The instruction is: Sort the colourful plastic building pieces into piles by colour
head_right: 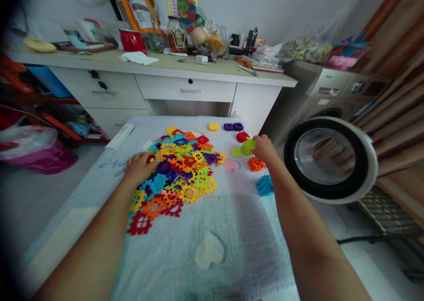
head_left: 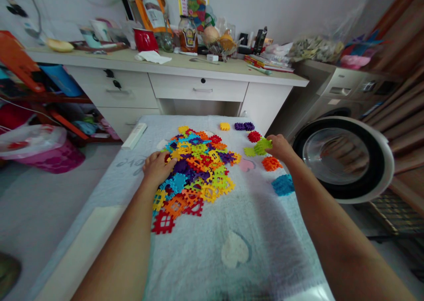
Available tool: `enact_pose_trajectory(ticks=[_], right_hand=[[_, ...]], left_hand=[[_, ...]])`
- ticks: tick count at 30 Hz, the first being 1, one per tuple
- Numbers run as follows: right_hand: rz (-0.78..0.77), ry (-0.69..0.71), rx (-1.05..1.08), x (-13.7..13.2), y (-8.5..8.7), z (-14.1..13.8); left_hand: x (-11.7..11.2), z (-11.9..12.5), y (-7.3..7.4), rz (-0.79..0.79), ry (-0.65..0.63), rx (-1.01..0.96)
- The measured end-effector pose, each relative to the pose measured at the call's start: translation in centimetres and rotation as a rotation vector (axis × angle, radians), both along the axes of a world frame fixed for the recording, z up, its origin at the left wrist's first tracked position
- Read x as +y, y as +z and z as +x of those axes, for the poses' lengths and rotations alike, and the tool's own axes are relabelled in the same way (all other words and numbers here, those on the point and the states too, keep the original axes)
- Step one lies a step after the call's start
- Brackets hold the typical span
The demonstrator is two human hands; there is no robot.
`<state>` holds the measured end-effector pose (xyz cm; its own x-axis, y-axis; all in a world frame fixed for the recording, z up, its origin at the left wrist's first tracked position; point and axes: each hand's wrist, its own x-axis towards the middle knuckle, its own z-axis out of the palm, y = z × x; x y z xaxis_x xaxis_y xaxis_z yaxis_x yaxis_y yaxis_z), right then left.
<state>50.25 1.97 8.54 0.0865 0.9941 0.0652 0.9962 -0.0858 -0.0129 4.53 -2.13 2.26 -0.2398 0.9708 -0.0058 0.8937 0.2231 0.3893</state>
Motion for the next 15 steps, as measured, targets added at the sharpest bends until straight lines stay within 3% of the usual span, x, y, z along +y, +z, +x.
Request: enact_pose_trajectory(ticks=[4, 8, 11, 15], right_hand=[[-0.003, -0.02, 0.005, -0.1, 0.5, -0.4], [0.103, -0.006, 0.035, -1.0, 1.6, -2.2], [0.109, 0.109, 0.144, -2.0, 1.5, -5.3], [-0.037, 0.32, 0.259, -3.3, -0.4, -10.4]], left_hand=[[0.0, 0.0, 0.0, -0.009, 0.003, 0.002], [0.0, 0.0, 0.0, -0.003, 0.01, -0.004], [0.0, 0.1, 0.1, -0.004, 0.014, -0.004], [0.0, 0.1, 0.1, -0.009, 0.009, -0.002]])
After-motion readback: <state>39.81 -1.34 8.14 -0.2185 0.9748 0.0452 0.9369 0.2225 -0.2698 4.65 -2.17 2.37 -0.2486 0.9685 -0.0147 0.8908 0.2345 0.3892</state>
